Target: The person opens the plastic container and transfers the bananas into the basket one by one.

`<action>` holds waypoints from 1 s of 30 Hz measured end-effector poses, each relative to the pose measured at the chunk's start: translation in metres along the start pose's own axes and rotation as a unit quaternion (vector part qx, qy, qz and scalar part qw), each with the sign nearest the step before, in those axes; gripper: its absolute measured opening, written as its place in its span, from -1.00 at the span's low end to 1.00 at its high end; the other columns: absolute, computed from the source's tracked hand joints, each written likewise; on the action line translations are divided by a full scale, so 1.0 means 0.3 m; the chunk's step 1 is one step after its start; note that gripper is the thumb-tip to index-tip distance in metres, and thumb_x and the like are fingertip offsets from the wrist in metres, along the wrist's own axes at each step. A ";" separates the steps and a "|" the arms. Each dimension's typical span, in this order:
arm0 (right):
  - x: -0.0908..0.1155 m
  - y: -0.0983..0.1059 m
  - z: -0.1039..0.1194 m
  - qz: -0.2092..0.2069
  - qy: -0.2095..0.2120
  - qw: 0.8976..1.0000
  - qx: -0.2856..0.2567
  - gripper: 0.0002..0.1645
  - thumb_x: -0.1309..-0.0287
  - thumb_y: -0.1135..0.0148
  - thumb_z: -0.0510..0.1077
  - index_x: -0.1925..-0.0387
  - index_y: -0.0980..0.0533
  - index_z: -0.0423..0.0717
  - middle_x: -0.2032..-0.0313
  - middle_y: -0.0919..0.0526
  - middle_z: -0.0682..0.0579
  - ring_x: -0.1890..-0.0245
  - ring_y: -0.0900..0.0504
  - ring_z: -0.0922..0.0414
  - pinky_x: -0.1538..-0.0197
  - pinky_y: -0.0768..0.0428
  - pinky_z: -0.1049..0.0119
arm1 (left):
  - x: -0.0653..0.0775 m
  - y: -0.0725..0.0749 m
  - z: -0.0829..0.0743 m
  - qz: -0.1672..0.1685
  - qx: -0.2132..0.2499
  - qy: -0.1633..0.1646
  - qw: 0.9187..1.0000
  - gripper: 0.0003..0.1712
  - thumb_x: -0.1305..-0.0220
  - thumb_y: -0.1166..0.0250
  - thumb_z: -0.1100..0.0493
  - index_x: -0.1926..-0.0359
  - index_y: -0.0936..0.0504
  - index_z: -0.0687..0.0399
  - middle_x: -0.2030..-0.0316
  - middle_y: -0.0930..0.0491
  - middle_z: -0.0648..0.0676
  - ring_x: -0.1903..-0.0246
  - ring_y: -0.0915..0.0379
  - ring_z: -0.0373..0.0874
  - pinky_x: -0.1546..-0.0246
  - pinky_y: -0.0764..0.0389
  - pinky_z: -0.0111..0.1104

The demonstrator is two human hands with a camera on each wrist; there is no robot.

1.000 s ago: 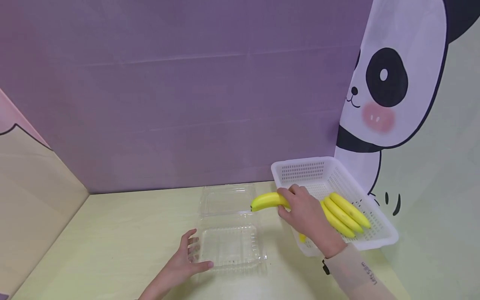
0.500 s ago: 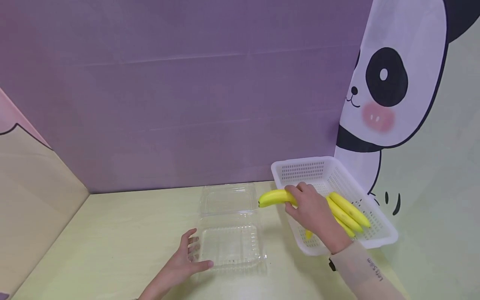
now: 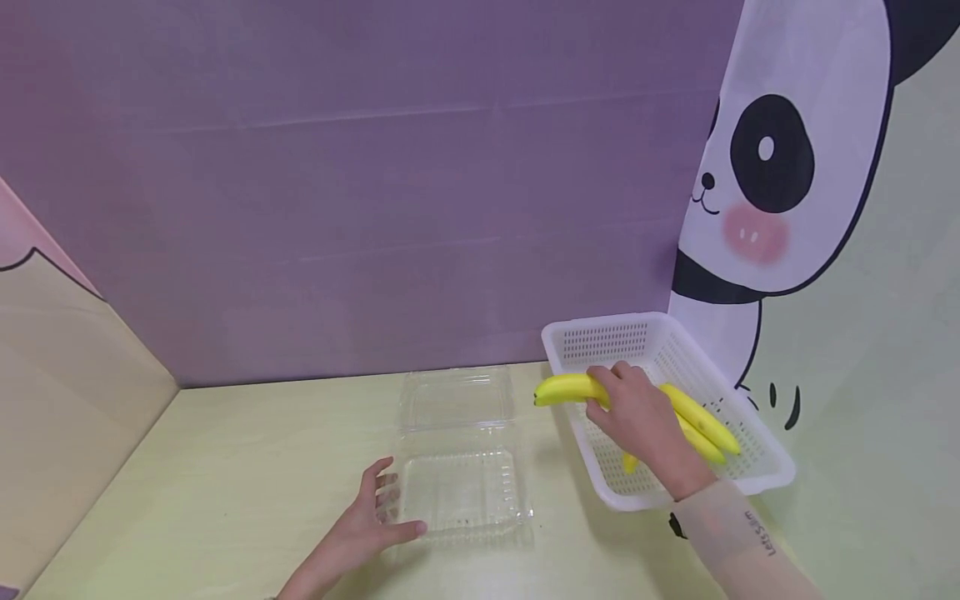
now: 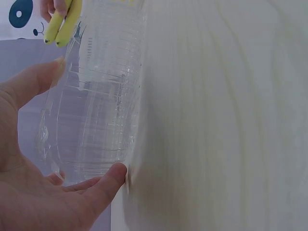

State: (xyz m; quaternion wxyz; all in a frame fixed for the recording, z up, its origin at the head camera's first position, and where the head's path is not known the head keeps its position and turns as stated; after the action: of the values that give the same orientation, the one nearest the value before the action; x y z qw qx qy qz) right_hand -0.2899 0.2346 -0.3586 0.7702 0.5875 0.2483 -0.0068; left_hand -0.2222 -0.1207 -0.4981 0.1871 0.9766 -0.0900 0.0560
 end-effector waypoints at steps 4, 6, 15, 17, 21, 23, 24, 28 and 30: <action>0.000 -0.001 -0.017 0.007 -0.011 1.000 -0.001 -0.54 -0.22 -0.30 -0.11 -0.13 -0.55 -0.16 0.19 -0.55 -0.09 0.28 -0.45 0.00 0.44 -0.47 0.21 | -0.001 -0.001 0.003 0.000 0.001 -0.003 1.000 0.33 -0.01 -0.63 0.06 -0.55 0.14 0.06 -0.45 -0.05 0.49 -0.33 -0.21 0.48 -0.23 -0.41 0.22; 0.002 -0.001 -0.028 0.009 -0.016 1.000 0.000 -0.54 -0.22 -0.29 -0.11 -0.13 -0.55 -0.16 0.20 -0.55 -0.09 0.30 -0.45 0.00 0.45 -0.46 0.21 | -0.002 -0.002 0.004 0.001 0.002 -0.004 1.000 0.33 -0.01 -0.63 0.06 -0.55 0.14 0.07 -0.45 -0.05 0.49 -0.34 -0.20 0.49 -0.23 -0.41 0.21; 0.007 0.004 -0.075 0.008 -0.033 0.999 0.000 -0.53 -0.21 -0.29 -0.12 -0.13 -0.54 -0.20 0.21 -0.54 -0.12 0.33 -0.44 0.01 0.50 -0.50 0.16 | -0.002 -0.001 -0.001 -0.002 0.000 -0.004 1.000 0.33 -0.01 -0.63 0.07 -0.55 0.14 0.07 -0.45 -0.06 0.48 -0.33 -0.22 0.48 -0.22 -0.42 0.20; 0.009 0.001 -0.087 0.010 -0.039 0.999 -0.001 -0.53 -0.21 -0.28 -0.12 -0.13 -0.54 -0.20 0.21 -0.54 -0.12 0.33 -0.44 0.01 0.50 -0.49 0.16 | -0.003 -0.001 0.000 -0.001 0.004 -0.003 1.000 0.32 -0.02 -0.63 0.08 -0.55 0.14 0.07 -0.45 -0.06 0.48 -0.33 -0.22 0.48 -0.22 -0.42 0.20; 0.012 -0.005 -0.112 0.020 -0.054 0.998 -0.001 -0.52 -0.23 -0.27 -0.11 -0.14 -0.52 -0.21 0.22 -0.54 -0.13 0.33 -0.44 -0.01 0.50 -0.47 0.16 | -0.004 -0.002 0.003 -0.001 0.008 -0.002 1.000 0.32 -0.02 -0.63 0.09 -0.55 0.14 0.07 -0.45 -0.06 0.47 -0.33 -0.22 0.47 -0.22 -0.43 0.19; 0.015 -0.007 -0.123 0.025 -0.061 0.998 0.001 -0.52 -0.23 -0.27 -0.10 -0.15 -0.52 -0.21 0.22 -0.53 -0.13 0.33 -0.44 -0.02 0.49 -0.47 0.17 | -0.006 -0.002 0.005 0.000 0.009 -0.001 1.000 0.32 -0.02 -0.63 0.09 -0.55 0.14 0.08 -0.45 -0.05 0.48 -0.34 -0.21 0.48 -0.23 -0.43 0.19; 0.016 -0.008 -0.129 0.028 -0.065 0.998 0.002 -0.51 -0.24 -0.27 -0.10 -0.16 -0.51 -0.21 0.22 -0.53 -0.13 0.33 -0.44 -0.02 0.49 -0.47 0.17 | -0.006 -0.002 0.006 0.000 0.009 -0.001 1.000 0.32 -0.02 -0.63 0.09 -0.55 0.14 0.08 -0.45 -0.06 0.47 -0.34 -0.21 0.48 -0.23 -0.43 0.19; 0.022 -0.011 -0.146 0.039 -0.075 0.996 0.002 -0.49 -0.24 -0.27 -0.10 -0.17 -0.49 -0.24 0.22 -0.53 -0.15 0.32 -0.44 -0.03 0.45 -0.49 0.15 | -0.007 -0.002 0.009 0.001 0.012 0.001 1.000 0.32 -0.02 -0.63 0.09 -0.55 0.14 0.07 -0.46 -0.05 0.48 -0.34 -0.20 0.49 -0.23 -0.42 0.19; 0.024 -0.012 -0.153 0.041 -0.078 0.996 0.001 -0.49 -0.25 -0.26 -0.10 -0.17 -0.49 -0.25 0.22 -0.53 -0.16 0.32 -0.45 -0.04 0.43 -0.50 0.14 | -0.006 -0.002 0.009 0.002 0.012 0.000 1.000 0.32 -0.03 -0.63 0.09 -0.55 0.14 0.07 -0.46 -0.04 0.48 -0.34 -0.20 0.49 -0.23 -0.42 0.20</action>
State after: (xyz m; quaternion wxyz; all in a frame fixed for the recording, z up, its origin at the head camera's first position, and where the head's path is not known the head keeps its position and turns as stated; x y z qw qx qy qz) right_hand -0.3018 0.2770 -0.3732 0.7861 0.5958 0.1629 -0.0211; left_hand -0.2238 -0.1210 -0.5011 0.1750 0.9786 -0.0913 0.0578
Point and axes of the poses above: each hand's wrist, its own x-axis away from the middle knuckle, its own y-axis out of the back of the hand, z = x × y, the point moved 7 cm from there along -x, towards the middle knuckle
